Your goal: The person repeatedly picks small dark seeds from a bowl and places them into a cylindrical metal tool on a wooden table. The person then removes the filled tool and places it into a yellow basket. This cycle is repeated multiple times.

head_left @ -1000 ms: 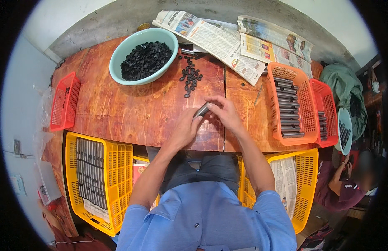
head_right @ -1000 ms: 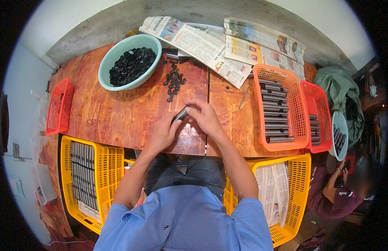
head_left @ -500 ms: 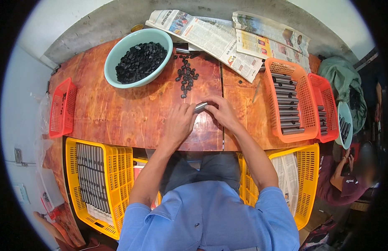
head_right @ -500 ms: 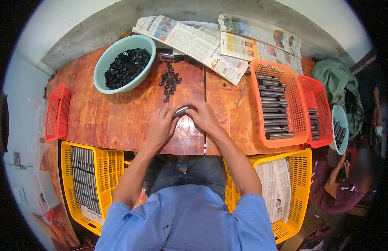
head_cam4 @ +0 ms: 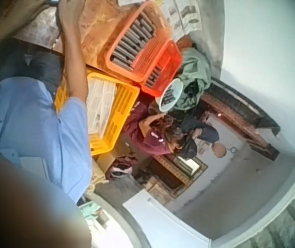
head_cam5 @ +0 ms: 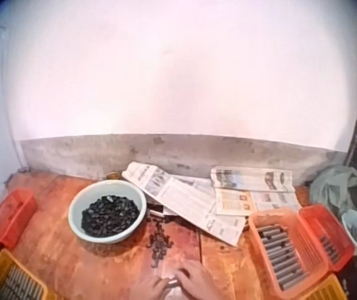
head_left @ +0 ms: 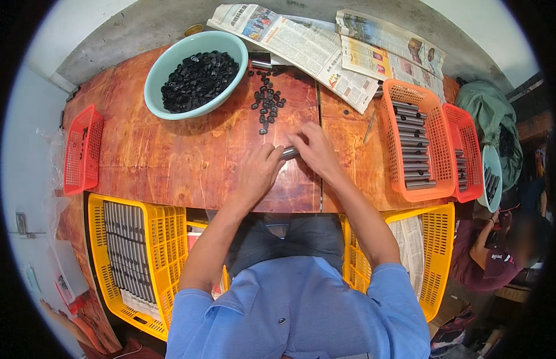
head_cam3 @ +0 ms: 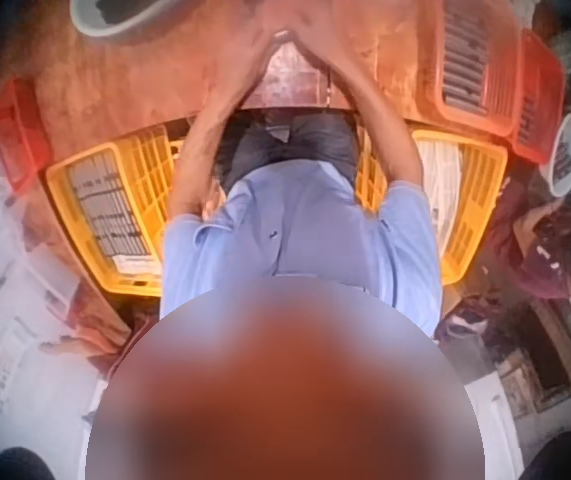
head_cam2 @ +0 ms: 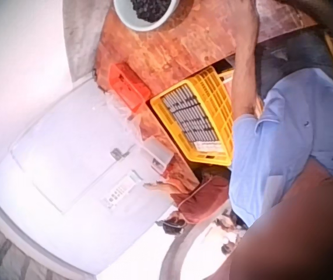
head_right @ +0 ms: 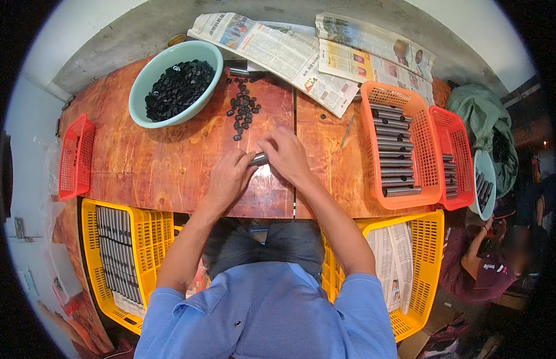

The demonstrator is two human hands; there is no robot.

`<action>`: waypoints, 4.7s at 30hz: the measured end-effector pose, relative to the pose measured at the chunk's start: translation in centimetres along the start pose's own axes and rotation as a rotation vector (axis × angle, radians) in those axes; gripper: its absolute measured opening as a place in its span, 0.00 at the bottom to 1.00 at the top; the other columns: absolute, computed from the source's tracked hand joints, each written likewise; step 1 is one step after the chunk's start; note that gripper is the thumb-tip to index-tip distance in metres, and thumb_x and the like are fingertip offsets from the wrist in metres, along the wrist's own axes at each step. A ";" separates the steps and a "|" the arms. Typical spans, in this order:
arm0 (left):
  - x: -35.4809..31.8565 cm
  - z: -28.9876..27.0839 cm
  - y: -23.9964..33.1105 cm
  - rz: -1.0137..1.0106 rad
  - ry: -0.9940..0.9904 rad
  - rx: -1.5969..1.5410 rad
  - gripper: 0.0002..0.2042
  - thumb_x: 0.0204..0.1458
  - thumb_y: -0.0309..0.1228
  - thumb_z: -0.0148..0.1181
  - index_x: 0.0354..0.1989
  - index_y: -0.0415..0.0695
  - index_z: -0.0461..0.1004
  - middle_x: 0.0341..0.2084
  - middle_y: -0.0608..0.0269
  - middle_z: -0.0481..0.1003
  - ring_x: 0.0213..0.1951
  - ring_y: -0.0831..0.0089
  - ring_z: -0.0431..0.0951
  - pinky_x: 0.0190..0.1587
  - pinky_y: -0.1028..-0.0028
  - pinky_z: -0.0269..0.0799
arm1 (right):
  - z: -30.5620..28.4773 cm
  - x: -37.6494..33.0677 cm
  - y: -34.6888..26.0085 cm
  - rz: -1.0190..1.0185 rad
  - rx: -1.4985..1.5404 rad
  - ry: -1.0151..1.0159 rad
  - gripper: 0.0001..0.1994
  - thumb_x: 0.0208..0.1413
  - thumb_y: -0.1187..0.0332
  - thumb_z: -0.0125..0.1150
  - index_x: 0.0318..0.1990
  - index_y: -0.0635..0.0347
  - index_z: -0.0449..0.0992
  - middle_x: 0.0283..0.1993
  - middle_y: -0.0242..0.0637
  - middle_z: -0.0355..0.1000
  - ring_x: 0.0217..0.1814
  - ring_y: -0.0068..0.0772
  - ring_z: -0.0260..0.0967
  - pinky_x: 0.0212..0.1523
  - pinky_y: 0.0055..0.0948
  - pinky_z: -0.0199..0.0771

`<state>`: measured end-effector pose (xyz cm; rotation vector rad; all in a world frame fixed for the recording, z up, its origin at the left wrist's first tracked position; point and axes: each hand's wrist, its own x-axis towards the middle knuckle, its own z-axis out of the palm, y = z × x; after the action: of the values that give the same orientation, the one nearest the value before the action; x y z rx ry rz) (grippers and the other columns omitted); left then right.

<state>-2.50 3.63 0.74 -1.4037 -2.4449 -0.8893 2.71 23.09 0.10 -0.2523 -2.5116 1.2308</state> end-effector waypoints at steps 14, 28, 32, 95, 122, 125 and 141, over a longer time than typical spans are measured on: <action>0.2 0.3 -1.4 -0.043 -0.060 -0.082 0.17 0.49 0.30 0.72 0.47 0.40 0.79 0.34 0.55 0.75 0.37 0.54 0.77 0.40 0.60 0.73 | 5.2 3.2 0.2 0.018 -0.448 0.232 0.11 0.62 0.65 0.59 0.42 0.65 0.75 0.45 0.51 0.68 0.52 0.56 0.64 0.50 0.52 0.61; 0.7 0.4 -1.7 0.022 -0.047 -0.063 0.16 0.47 0.29 0.74 0.45 0.41 0.80 0.33 0.57 0.76 0.36 0.56 0.77 0.39 0.61 0.73 | 5.2 2.7 -0.2 0.032 -0.431 0.267 0.10 0.62 0.64 0.59 0.41 0.61 0.73 0.45 0.47 0.67 0.51 0.52 0.63 0.49 0.49 0.59; 0.7 0.7 -1.7 0.045 -0.002 -0.025 0.16 0.46 0.29 0.74 0.44 0.42 0.79 0.33 0.58 0.76 0.37 0.57 0.77 0.39 0.62 0.72 | 5.2 2.8 -0.2 0.016 -0.381 0.301 0.10 0.61 0.64 0.60 0.41 0.62 0.73 0.47 0.47 0.67 0.53 0.51 0.62 0.50 0.47 0.59; -0.6 -0.9 2.0 -1.051 -0.084 -1.531 0.22 0.72 0.48 0.45 0.47 0.38 0.72 0.22 0.65 0.72 0.19 0.75 0.70 0.21 0.76 0.67 | 4.9 3.0 1.9 0.047 0.131 0.526 0.07 0.63 0.70 0.58 0.35 0.65 0.72 0.37 0.47 0.70 0.44 0.53 0.68 0.47 0.46 0.67; -1.3 0.5 0.9 -0.993 -0.008 -1.479 0.19 0.74 0.43 0.44 0.55 0.39 0.69 0.29 0.62 0.74 0.25 0.75 0.74 0.29 0.74 0.74 | 4.7 2.4 1.0 0.036 0.197 0.493 0.08 0.65 0.69 0.58 0.39 0.67 0.75 0.36 0.41 0.71 0.41 0.39 0.69 0.45 0.36 0.69; -2.0 0.8 0.2 -0.958 0.073 -1.620 0.17 0.74 0.38 0.43 0.58 0.37 0.68 0.36 0.58 0.75 0.32 0.73 0.76 0.36 0.70 0.77 | 4.3 -0.3 -1.8 0.144 0.352 0.307 0.09 0.65 0.68 0.59 0.42 0.67 0.77 0.36 0.41 0.75 0.39 0.35 0.73 0.42 0.37 0.72; -3.1 1.8 1.0 -0.730 0.118 -1.565 0.24 0.66 0.26 0.57 0.69 0.38 0.62 0.53 0.56 0.76 0.53 0.70 0.78 0.55 0.70 0.77 | 3.1 -3.8 -3.4 0.280 0.373 0.091 0.07 0.56 0.71 0.69 0.39 0.65 0.82 0.24 0.27 0.72 0.25 0.16 0.66 0.27 0.21 0.67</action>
<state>0.20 2.86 -1.67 -0.3619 -1.8984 -3.2615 5.10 17.63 0.19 -0.5642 -2.1678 1.7226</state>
